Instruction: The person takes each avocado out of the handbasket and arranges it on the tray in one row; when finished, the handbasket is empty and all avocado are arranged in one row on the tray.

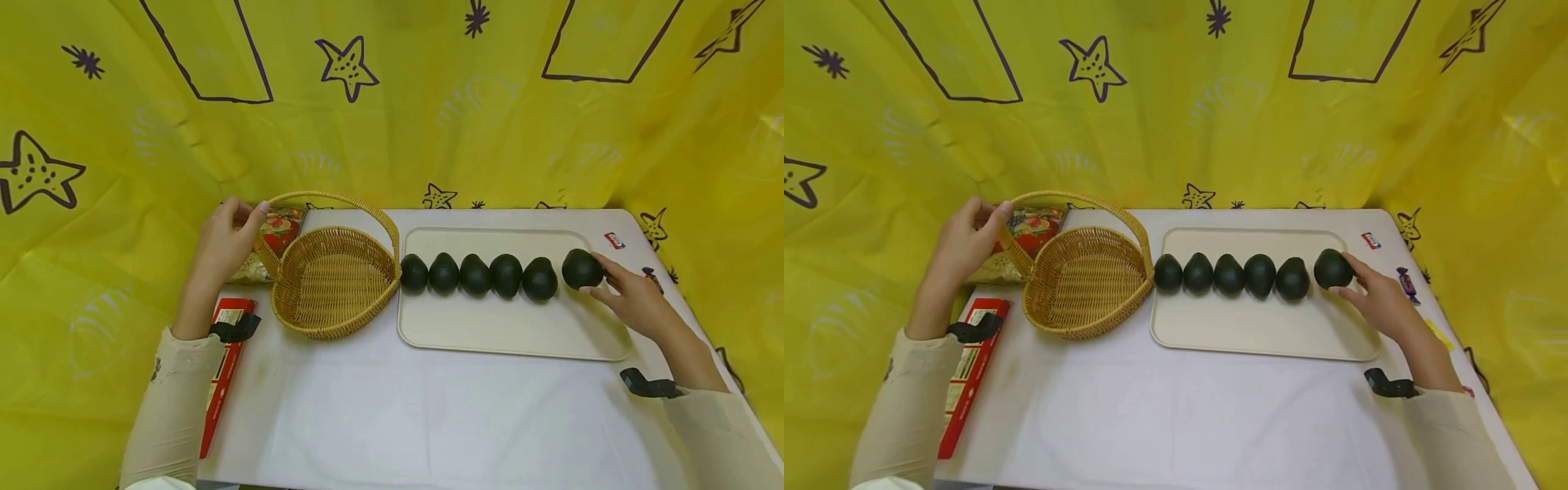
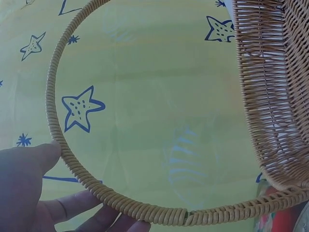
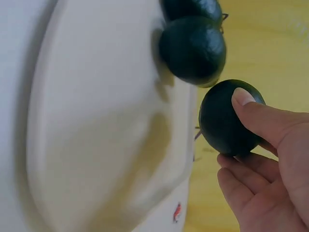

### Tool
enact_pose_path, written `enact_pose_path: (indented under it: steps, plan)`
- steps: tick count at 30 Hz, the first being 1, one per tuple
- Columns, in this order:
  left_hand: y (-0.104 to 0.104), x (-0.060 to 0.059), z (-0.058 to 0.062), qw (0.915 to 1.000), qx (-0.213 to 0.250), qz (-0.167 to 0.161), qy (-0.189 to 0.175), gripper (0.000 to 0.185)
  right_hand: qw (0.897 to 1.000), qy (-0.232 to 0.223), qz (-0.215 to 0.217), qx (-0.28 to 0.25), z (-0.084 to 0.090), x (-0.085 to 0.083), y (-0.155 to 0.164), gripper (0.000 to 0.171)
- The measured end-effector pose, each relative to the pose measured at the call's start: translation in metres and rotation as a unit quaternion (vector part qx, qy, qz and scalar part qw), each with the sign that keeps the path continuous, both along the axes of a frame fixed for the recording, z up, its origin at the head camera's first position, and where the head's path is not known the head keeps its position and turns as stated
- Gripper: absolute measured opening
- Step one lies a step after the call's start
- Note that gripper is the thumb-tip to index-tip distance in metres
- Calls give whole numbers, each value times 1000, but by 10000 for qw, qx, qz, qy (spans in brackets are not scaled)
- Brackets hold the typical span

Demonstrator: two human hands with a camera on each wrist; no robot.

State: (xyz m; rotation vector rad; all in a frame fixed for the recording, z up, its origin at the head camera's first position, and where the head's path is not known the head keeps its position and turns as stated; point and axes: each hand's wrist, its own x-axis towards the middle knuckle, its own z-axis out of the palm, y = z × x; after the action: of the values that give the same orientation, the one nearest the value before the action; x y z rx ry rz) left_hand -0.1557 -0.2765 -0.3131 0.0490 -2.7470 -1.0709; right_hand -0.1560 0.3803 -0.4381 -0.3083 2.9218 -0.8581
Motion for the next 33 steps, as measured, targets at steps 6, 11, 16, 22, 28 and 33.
enact_pose_path:
  steps: [6, 11, 16, 22, 28, 33]
  plan:
    - [0, -1, 1, 9999, -136, 30, -10, 67, 9997, -159, 142, -125, -15, -1, 6, 80]
    - [0, -2, 1, 9999, -163, 1, -38, 66, 9991, -283, 213, -252, -20, -1, 5, 79]
    - [0, -2, 1, 9999, -159, -15, -61, 66, 9989, -249, 280, -283, -20, 1, 3, 78]
    - [0, -2, 1, 10000, -76, -9, -37, 66, 9985, -323, 329, -294, -21, -1, 3, 82]
    - [1, -3, 1, 10000, -33, -87, -35, 68, 9970, -635, 282, -341, -22, -2, 7, 89]
    - [2, 1, 5, 9995, 180, -258, 96, 69, 9971, -695, 234, -188, -20, -1, 5, 91]
